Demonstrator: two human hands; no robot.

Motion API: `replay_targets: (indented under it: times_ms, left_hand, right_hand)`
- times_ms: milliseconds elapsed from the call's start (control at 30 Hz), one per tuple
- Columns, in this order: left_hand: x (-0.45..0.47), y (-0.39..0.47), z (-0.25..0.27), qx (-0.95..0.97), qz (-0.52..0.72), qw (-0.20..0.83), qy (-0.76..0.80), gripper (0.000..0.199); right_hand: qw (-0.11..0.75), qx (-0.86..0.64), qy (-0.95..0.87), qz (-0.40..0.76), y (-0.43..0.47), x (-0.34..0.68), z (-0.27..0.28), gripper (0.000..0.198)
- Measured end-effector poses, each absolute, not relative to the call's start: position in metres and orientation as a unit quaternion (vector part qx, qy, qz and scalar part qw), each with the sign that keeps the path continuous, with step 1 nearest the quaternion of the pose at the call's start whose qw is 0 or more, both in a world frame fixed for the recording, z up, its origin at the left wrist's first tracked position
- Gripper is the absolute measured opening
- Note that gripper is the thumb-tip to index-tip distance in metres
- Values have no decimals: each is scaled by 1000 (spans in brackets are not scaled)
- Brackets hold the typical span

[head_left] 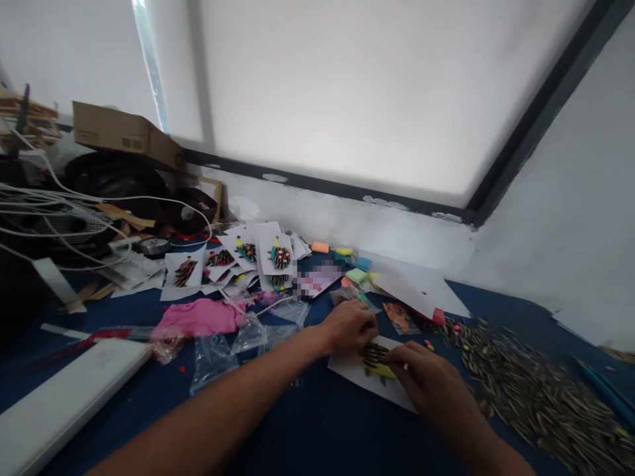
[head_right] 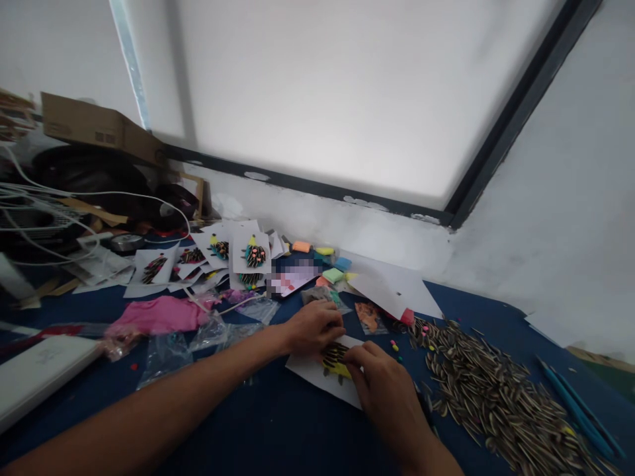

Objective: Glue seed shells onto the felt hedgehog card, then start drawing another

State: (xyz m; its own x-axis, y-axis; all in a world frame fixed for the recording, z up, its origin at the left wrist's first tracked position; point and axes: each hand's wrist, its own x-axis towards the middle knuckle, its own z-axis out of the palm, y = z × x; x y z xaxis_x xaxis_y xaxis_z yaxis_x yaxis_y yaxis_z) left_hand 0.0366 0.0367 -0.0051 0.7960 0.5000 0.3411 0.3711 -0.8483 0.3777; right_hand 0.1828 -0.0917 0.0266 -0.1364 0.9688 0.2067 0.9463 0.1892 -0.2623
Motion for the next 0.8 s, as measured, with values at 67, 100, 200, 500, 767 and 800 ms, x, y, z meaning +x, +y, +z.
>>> replay_targets:
  times_ms: [67,100,200,500,767,800]
  left_hand:
    - [37,34,-2,939,214,131,236,23]
    - [37,33,-1,940,210,121,239,26]
    - [39,28,2,945,197,89,246,29]
    - [42,19,1,948,181,35,260,30]
    - [44,18,2,953,164,13,255,28]
    - [44,17,2,953,164,10,254,28]
  right_hand:
    - [160,-635,-756,24,-92,182,26,25]
    - [156,-634,-757,20,-92,182,25,25]
    - [141,-634,-761,7,-92,182,24,24]
    - [107,-638,-760,-53,-91,181,16,24]
    - [50,-643,-762,-56,-91,176,19,23]
    - [47,-644,-761,-64,-90,176,18,23]
